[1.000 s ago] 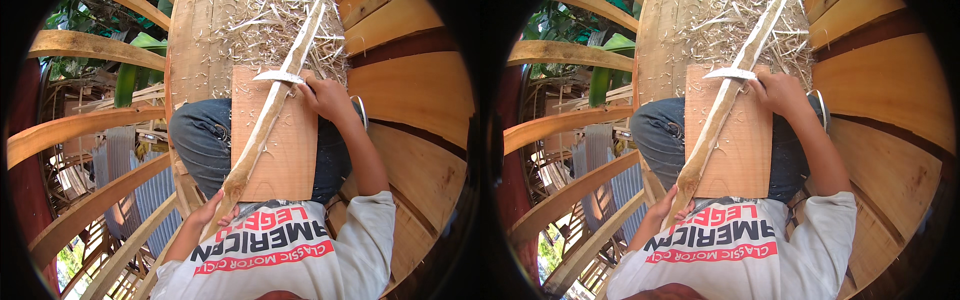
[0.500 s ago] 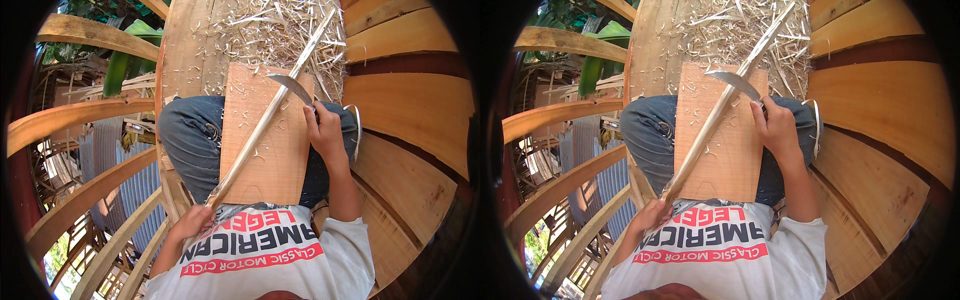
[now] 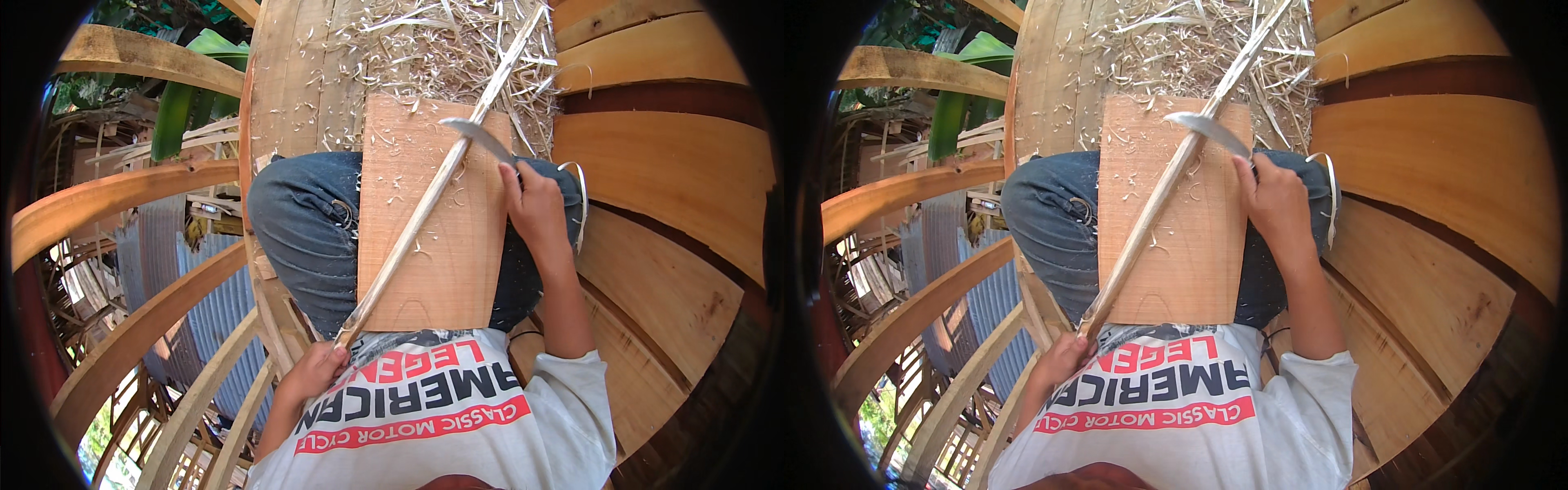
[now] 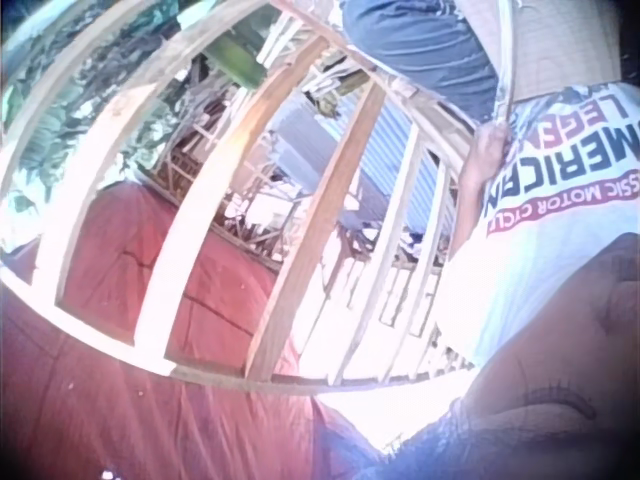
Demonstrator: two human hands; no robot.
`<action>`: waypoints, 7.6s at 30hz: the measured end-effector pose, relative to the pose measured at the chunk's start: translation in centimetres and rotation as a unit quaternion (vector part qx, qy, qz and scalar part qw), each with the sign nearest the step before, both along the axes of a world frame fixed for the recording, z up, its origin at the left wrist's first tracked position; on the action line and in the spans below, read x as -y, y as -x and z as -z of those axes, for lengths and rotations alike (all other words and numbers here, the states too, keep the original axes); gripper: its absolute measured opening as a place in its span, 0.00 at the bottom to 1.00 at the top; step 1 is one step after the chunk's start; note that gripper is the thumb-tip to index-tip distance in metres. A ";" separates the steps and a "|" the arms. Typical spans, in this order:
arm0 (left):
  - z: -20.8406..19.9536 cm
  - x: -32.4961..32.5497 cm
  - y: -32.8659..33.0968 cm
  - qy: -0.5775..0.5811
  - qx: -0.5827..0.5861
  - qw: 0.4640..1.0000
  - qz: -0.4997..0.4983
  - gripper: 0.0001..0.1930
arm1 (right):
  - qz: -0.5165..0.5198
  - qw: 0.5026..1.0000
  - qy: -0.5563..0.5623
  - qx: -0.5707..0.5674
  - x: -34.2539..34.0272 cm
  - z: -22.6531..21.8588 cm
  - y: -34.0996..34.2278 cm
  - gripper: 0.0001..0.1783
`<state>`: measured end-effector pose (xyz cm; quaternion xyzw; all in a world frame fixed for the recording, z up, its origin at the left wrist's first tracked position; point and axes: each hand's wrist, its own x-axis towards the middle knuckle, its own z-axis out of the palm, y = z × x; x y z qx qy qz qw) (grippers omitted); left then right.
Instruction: The person is sitting cross-legged on a wooden platform, using a curved knife to shave thin strips from a long piece of wood held between their legs. Wood shavings accumulate on the platform as the person continues to shave the wood.
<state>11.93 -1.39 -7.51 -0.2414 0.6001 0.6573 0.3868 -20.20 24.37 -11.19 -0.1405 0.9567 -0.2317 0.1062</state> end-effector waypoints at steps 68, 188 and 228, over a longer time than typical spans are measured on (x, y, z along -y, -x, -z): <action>0.1 0.3 -1.1 0.085 0.001 0.996 0.035 0.23 | 0.064 0.979 -0.174 -0.079 -3.4 -0.6 5.2 0.32; -6.7 -5.0 9.8 0.195 -0.166 0.965 -0.062 0.26 | -0.091 0.975 0.147 -0.136 0.6 -3.3 -6.3 0.17; -5.6 -4.9 10.9 0.136 -0.203 0.962 -0.118 0.24 | 0.084 0.960 0.221 -0.148 -2.0 -3.4 -2.6 0.22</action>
